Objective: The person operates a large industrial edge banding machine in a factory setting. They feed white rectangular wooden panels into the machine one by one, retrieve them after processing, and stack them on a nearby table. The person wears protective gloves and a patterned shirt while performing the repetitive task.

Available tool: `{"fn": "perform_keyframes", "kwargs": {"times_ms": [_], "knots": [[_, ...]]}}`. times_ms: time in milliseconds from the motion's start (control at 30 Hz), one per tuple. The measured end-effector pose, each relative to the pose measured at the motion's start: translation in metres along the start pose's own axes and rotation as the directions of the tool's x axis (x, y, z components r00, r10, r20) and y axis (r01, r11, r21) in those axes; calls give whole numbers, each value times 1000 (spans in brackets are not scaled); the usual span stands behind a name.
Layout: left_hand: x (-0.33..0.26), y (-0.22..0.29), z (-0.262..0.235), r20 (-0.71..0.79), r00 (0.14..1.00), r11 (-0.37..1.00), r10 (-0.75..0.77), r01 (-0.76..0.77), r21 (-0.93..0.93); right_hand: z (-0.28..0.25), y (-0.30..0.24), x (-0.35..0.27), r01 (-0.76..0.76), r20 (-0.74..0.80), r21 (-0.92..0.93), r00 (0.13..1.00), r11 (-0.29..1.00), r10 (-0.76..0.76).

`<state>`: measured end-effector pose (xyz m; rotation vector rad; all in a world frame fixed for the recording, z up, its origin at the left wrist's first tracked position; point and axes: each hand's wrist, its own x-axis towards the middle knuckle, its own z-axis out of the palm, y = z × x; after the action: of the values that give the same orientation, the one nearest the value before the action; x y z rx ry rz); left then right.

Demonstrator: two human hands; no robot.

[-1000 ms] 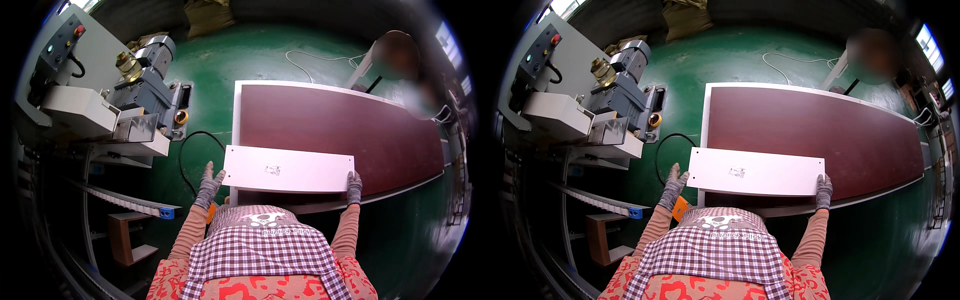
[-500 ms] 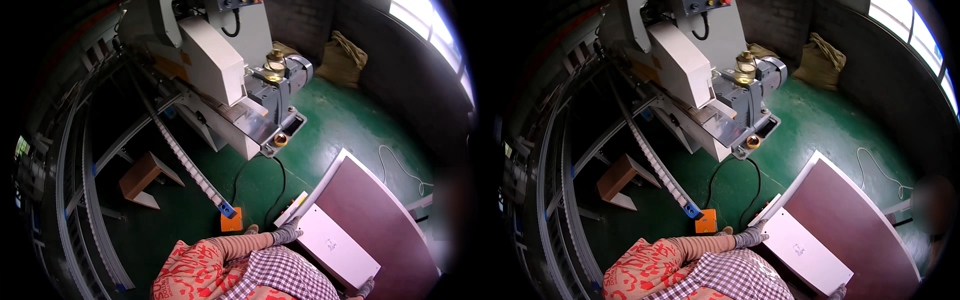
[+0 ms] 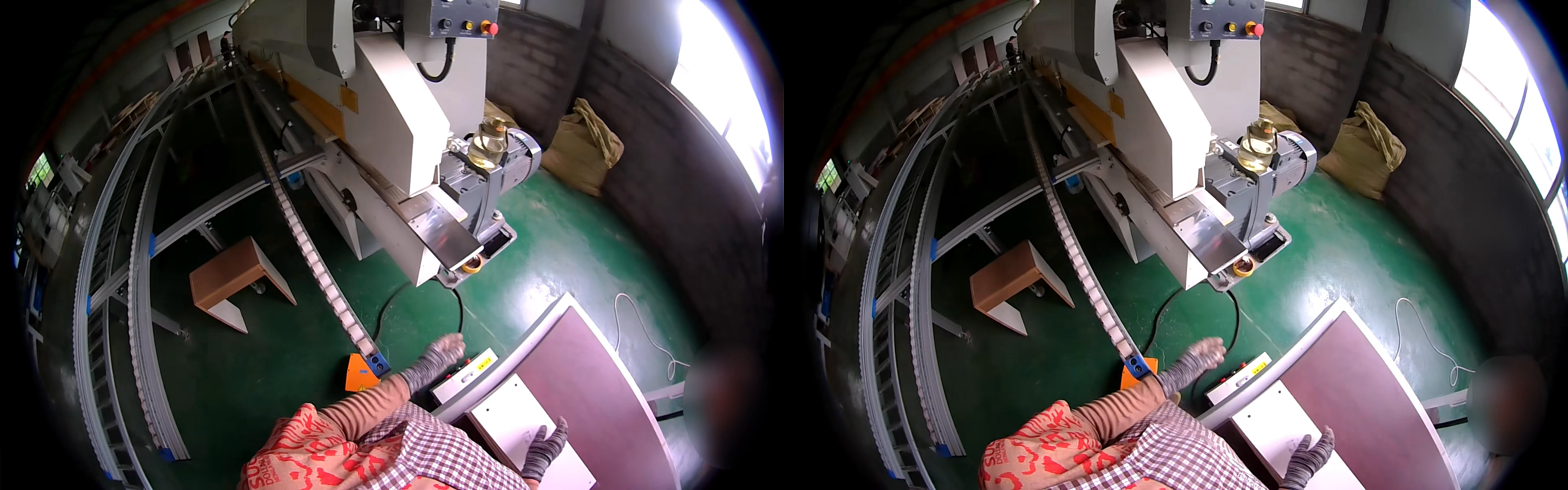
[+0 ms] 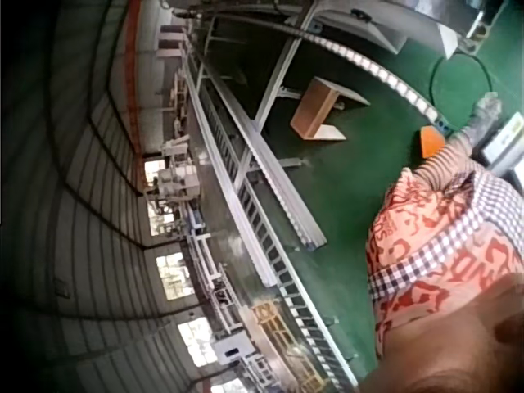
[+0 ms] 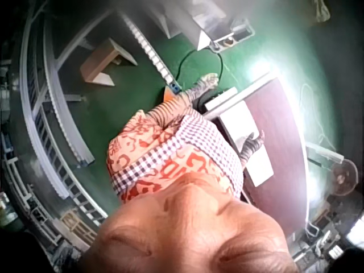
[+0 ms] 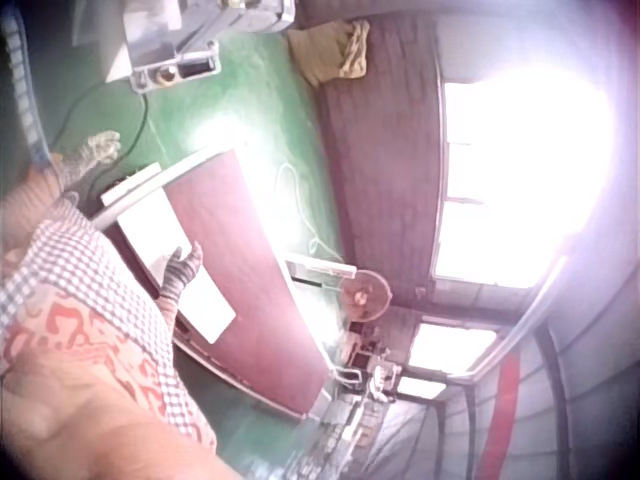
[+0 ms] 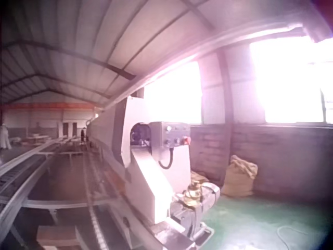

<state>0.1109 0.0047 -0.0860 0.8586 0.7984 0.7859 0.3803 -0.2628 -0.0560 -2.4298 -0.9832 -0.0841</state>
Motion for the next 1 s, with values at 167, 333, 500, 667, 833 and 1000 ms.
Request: {"fn": "perform_keyframes", "kwargs": {"times_ms": [167,333,500,667,833,1000], "knots": [[34,95,-67,-354,934,982,40,-102,-160,17,-36,-9,195,83,-28,978,980,-193],[59,154,-120,-496,866,939,66,-222,-263,47,-18,-13,105,121,195,984,975,-130],[92,181,-173,-579,813,922,68,-273,-274,54,-17,-8,148,117,243,977,959,-180],[130,205,-195,-589,807,913,38,-268,-307,19,-58,-13,287,30,41,957,957,-288],[158,222,-210,-579,816,936,1,-204,-287,9,-80,-16,247,39,84,967,965,-251],[190,227,-220,-584,812,955,-13,-164,-249,0,-101,-20,280,45,137,956,950,-288]]}}
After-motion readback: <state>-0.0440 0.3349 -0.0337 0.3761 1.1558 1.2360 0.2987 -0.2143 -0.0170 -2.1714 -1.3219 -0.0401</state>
